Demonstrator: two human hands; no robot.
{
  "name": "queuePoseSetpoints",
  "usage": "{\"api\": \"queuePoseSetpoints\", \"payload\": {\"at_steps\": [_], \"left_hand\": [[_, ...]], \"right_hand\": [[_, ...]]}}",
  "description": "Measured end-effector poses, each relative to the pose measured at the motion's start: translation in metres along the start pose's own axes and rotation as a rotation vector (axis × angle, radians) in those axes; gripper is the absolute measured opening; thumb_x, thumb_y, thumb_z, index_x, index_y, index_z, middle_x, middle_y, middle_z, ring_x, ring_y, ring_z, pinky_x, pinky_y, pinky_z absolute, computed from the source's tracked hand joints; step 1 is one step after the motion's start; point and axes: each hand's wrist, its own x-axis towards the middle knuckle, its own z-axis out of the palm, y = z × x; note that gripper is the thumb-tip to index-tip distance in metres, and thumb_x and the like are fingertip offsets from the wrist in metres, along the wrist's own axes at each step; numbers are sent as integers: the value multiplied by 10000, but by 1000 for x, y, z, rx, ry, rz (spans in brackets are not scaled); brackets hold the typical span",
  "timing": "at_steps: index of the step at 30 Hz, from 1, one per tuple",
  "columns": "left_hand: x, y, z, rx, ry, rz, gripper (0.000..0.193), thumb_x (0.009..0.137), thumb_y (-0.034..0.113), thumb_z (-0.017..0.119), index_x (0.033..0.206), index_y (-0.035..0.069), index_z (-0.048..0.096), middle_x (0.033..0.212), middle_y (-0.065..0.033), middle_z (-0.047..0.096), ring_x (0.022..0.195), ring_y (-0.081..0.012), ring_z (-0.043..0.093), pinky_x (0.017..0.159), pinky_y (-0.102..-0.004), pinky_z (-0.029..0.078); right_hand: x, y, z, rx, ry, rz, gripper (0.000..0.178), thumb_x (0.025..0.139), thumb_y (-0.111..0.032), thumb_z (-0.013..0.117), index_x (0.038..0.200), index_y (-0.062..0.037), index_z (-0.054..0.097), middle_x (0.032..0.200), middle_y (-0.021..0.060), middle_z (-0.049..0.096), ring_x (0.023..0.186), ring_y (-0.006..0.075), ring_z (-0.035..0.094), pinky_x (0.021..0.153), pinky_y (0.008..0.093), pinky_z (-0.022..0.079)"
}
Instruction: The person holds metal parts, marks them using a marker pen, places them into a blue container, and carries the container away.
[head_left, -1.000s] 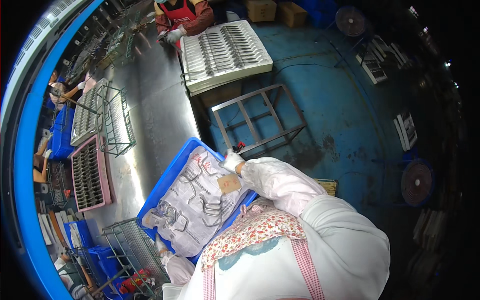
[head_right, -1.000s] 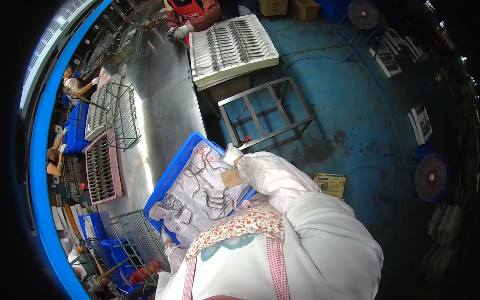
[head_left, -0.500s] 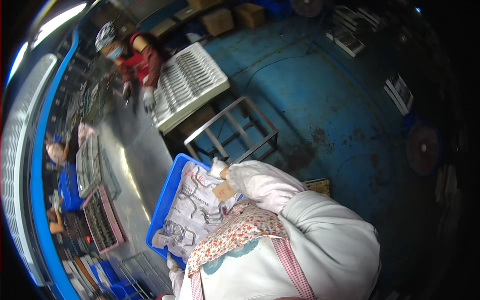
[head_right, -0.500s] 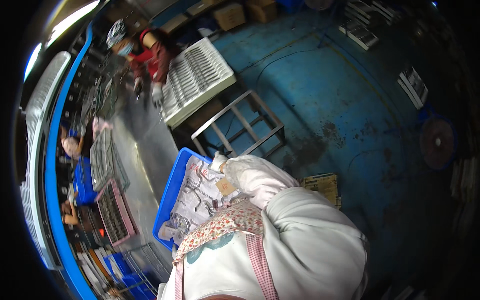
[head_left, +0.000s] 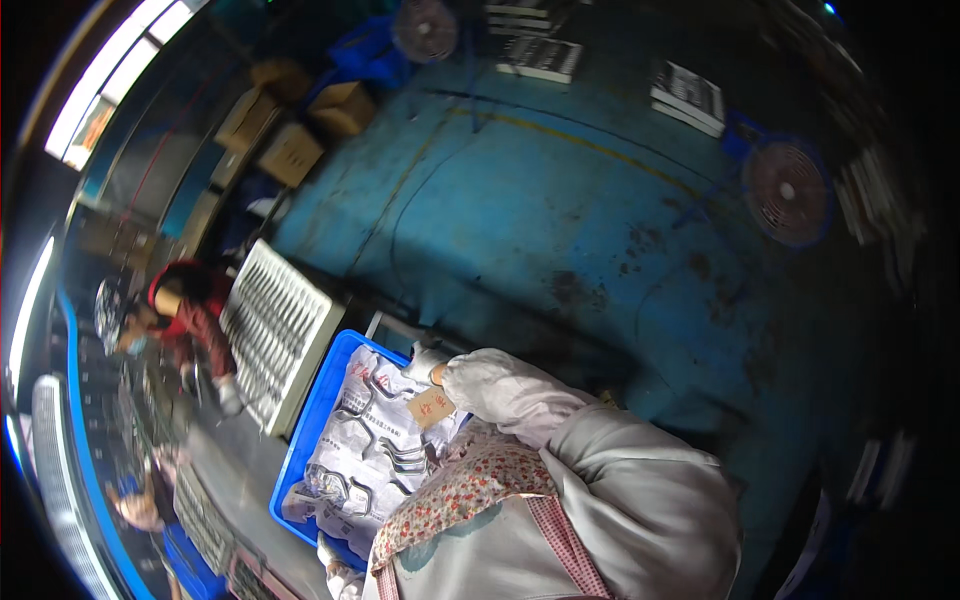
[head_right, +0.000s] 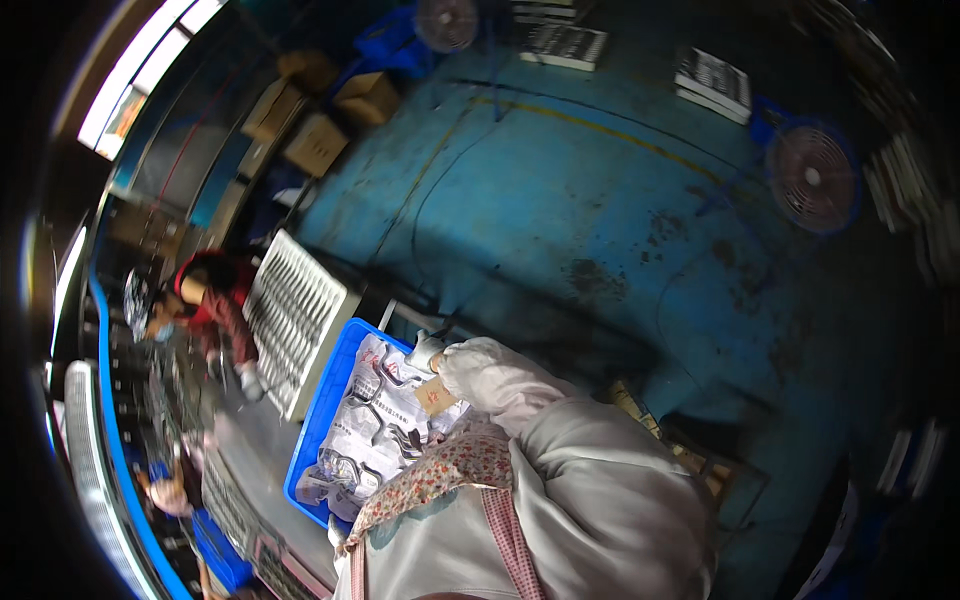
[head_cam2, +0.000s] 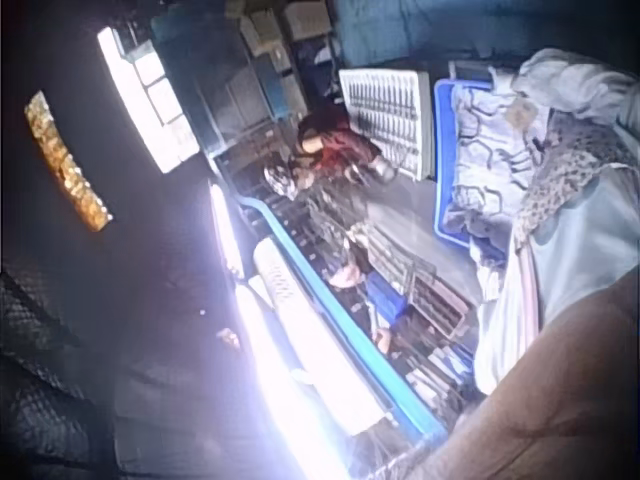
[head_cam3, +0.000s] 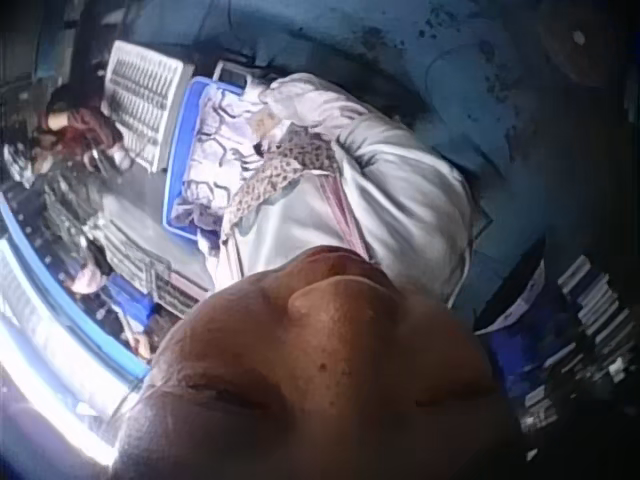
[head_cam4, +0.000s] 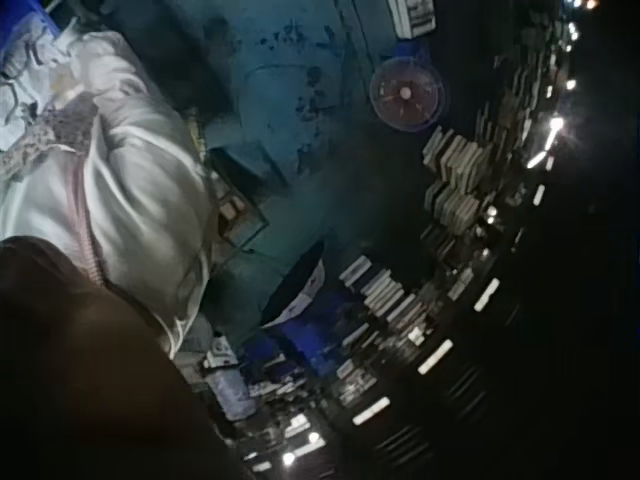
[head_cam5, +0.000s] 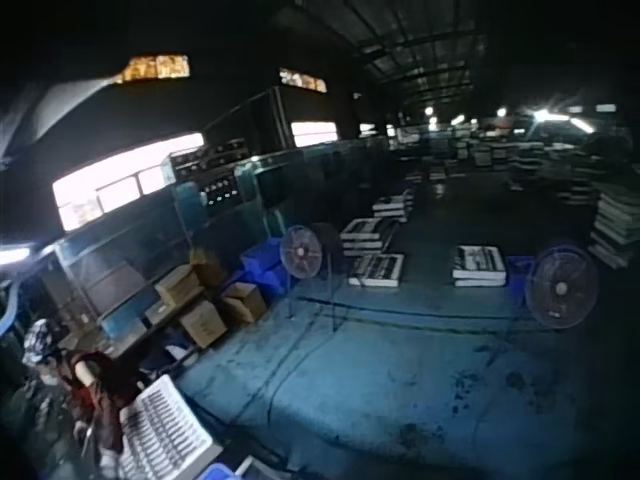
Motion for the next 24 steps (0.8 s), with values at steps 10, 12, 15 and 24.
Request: {"api": "queuePoseSetpoints", "payload": {"at_steps": [10, 12, 15, 24], "left_hand": [[203, -36, -125, 184, -422, 157, 475, 865, 407, 519, 1071, -14, 592, 966, -145, 645, 831, -268, 608, 752, -377, 482], [224, -73, -122, 218, -496, 158, 474, 866, 409, 514, 1067, -13, 593, 963, -143, 646, 830, -266, 606, 751, -376, 482], [272, -75, -77, 250, -574, 219, 472, 869, 411, 508, 1061, -12, 596, 958, -141, 646, 828, -262, 605, 750, -375, 481], [420, -55, -90, 389, -732, 338, 471, 875, 417, 489, 1043, -7, 604, 944, -133, 648, 823, -251, 599, 745, -372, 478]], "right_hand": [[-74, -13, 127, 158, 509, 253, 754, 664, -411, 675, 1230, 7, 407, 1038, 254, 599, 955, 371, 604, 815, 400, 473], [-76, 1, 169, 229, 555, 325, 708, 668, -391, 662, 1203, 10, 431, 1067, 261, 586, 998, 380, 583, 847, 395, 460], [-52, 12, 194, 188, 614, 468, 672, 677, -392, 646, 1175, 18, 459, 1104, 274, 573, 1024, 381, 574, 865, 394, 454], [-17, 42, 245, 246, 706, 554, 717, 673, -380, 644, 1197, 65, 439, 1066, 305, 579, 974, 398, 593, 834, 392, 474]]}}
